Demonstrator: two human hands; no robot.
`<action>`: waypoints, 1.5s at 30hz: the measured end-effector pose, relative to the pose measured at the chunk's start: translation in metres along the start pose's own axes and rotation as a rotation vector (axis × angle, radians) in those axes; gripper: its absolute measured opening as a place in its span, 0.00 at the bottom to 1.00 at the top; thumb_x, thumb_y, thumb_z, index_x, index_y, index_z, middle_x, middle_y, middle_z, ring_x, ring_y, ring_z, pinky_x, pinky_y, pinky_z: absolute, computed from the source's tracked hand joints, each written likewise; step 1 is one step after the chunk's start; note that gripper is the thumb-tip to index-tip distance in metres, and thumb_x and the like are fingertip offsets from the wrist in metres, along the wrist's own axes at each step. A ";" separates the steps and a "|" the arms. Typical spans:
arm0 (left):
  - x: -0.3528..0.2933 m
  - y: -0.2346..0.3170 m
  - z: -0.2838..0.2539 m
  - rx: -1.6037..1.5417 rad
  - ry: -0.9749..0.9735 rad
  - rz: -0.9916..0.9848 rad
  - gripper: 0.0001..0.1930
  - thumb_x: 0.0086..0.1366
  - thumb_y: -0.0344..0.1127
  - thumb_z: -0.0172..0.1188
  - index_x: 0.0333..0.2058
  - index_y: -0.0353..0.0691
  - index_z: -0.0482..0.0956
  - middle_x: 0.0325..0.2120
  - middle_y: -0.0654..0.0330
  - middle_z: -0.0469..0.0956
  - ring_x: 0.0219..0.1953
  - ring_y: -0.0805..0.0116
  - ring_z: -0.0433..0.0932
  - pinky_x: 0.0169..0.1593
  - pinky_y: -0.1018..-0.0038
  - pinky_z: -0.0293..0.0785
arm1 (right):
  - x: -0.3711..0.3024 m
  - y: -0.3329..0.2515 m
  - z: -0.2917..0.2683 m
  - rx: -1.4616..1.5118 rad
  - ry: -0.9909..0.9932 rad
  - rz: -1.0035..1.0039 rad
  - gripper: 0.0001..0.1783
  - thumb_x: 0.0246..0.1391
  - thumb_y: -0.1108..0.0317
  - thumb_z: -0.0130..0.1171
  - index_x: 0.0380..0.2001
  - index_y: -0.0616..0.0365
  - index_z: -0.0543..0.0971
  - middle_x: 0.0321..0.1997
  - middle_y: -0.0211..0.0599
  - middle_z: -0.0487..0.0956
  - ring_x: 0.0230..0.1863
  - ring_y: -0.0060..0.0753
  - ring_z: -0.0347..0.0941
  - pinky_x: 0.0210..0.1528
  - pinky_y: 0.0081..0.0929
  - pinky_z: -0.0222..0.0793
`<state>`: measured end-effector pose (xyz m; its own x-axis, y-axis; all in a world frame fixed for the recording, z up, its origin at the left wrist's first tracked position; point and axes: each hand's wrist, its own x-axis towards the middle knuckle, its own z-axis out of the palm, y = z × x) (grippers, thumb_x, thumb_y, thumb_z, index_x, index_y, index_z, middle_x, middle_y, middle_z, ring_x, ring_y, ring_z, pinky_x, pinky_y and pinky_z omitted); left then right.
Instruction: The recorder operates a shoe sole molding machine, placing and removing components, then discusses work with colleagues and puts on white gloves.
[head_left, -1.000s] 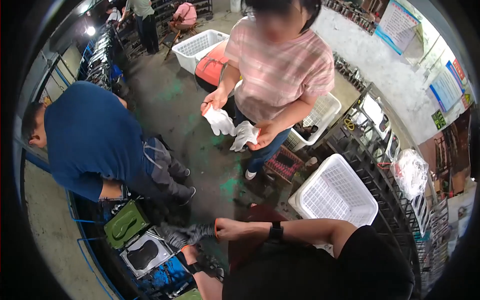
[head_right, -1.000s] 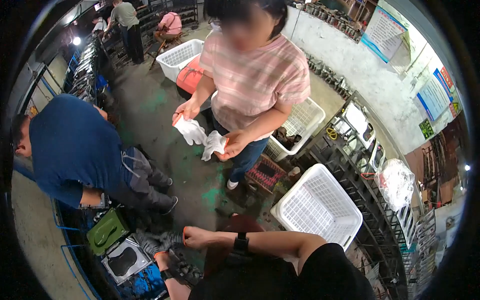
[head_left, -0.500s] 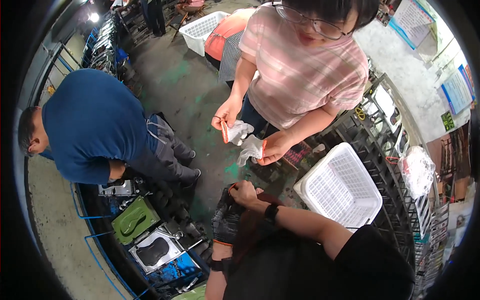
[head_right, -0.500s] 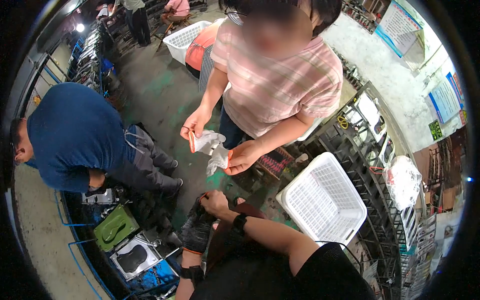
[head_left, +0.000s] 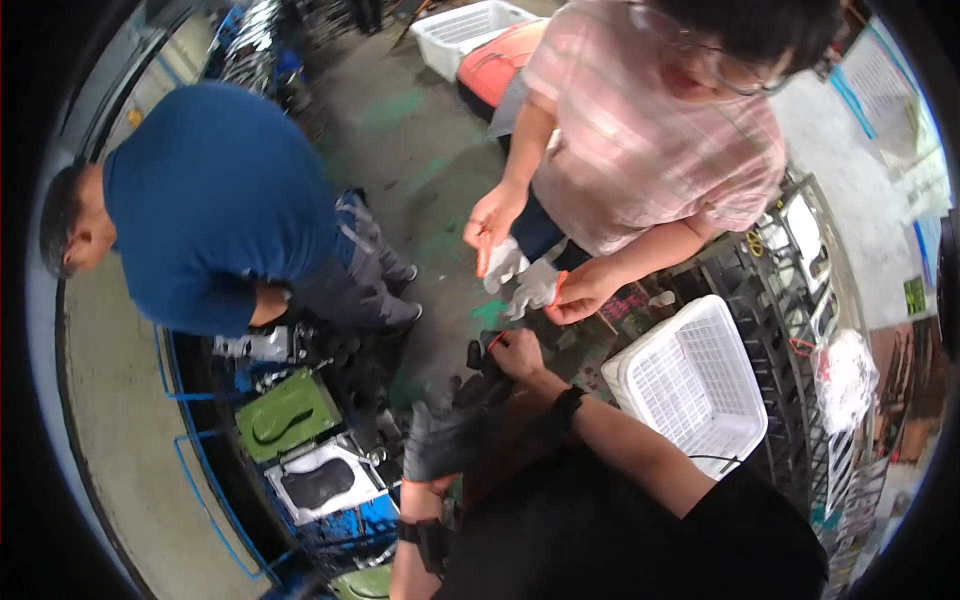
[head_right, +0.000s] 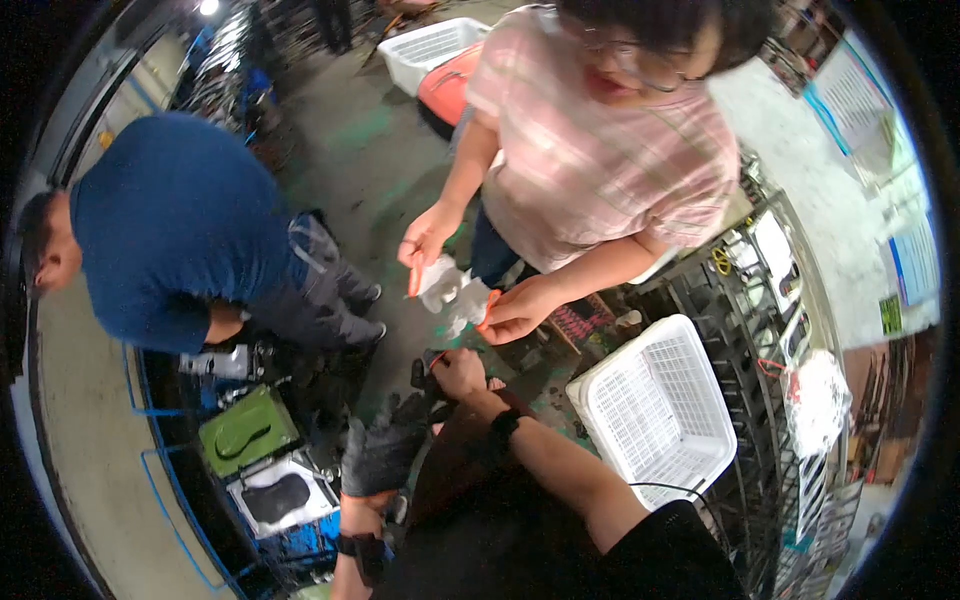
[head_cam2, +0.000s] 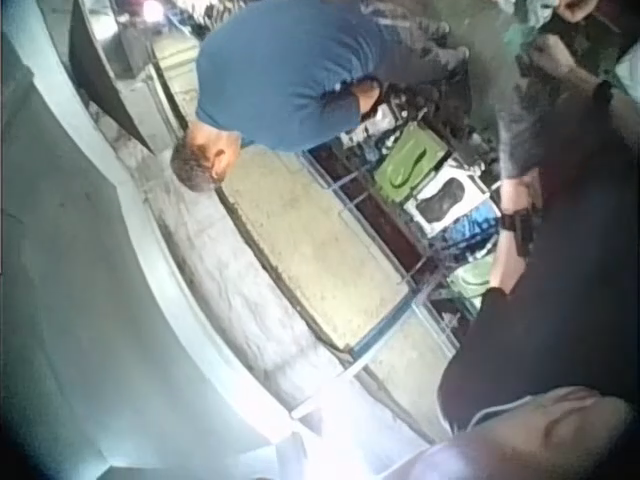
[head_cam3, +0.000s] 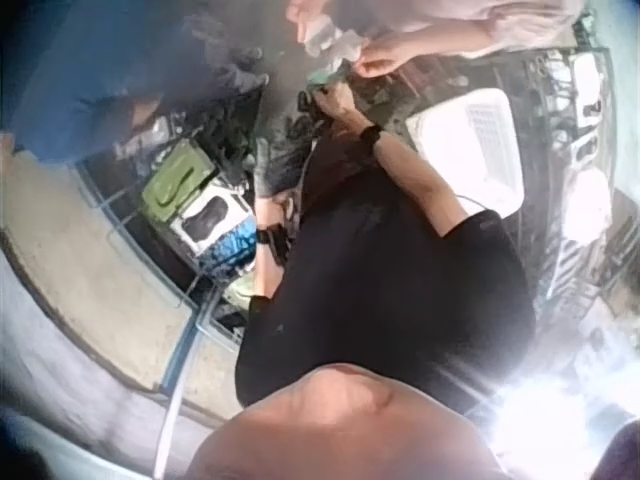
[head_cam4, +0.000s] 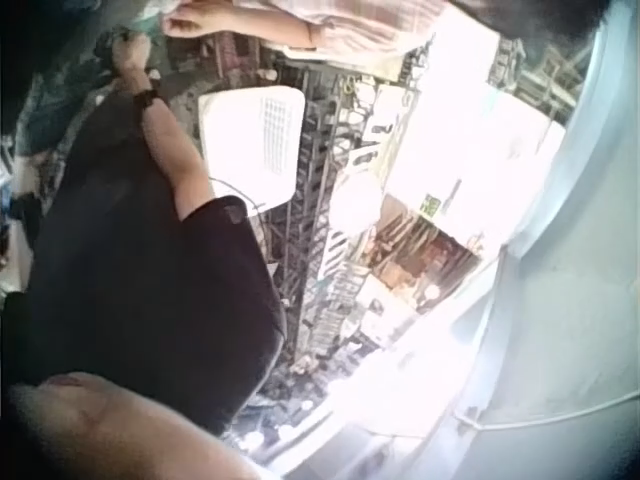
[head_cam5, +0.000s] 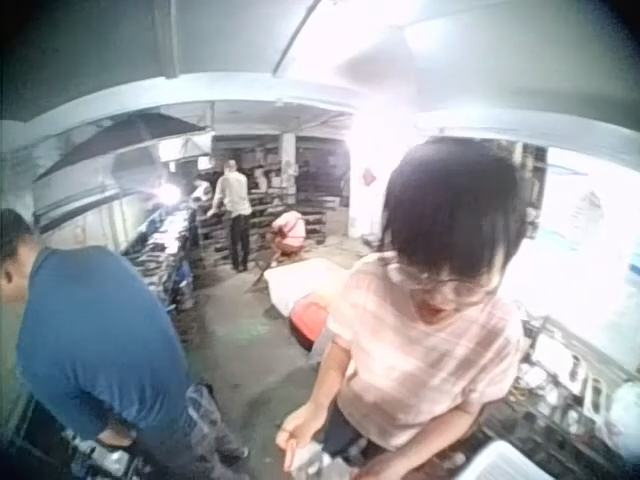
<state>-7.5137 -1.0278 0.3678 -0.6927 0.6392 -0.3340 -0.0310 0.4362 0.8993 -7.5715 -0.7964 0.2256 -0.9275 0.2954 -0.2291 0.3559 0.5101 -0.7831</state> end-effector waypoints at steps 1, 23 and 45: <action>0.003 0.006 -0.003 -0.935 0.054 -0.071 0.30 0.80 0.47 0.40 0.76 0.45 0.61 0.79 0.60 0.57 0.77 0.65 0.58 0.79 0.59 0.48 | 0.003 0.001 -0.007 0.158 -0.033 -0.005 0.18 0.59 0.61 0.64 0.35 0.70 0.85 0.26 0.58 0.84 0.30 0.60 0.84 0.38 0.49 0.79; 0.032 -0.011 -0.003 1.146 0.224 0.353 0.22 0.74 0.29 0.54 0.66 0.39 0.74 0.61 0.51 0.78 0.59 0.52 0.80 0.59 0.61 0.77 | 0.019 -0.013 -0.011 -0.135 0.205 -0.116 0.11 0.48 0.64 0.65 0.21 0.61 0.85 0.23 0.54 0.82 0.28 0.62 0.81 0.35 0.53 0.80; 0.147 -0.071 -0.048 -0.375 -0.005 -0.377 0.24 0.71 0.35 0.62 0.63 0.36 0.76 0.56 0.46 0.80 0.57 0.60 0.78 0.62 0.63 0.72 | 0.073 -0.027 -0.013 0.353 0.201 0.405 0.10 0.57 0.71 0.59 0.31 0.71 0.81 0.23 0.49 0.78 0.28 0.36 0.76 0.34 0.42 0.73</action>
<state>-7.6476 -0.9956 0.2683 -0.5804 0.4848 -0.6543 -0.5336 0.3806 0.7553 -7.6471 -0.7784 0.2380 -0.6729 0.5765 -0.4635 0.5866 0.0341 -0.8092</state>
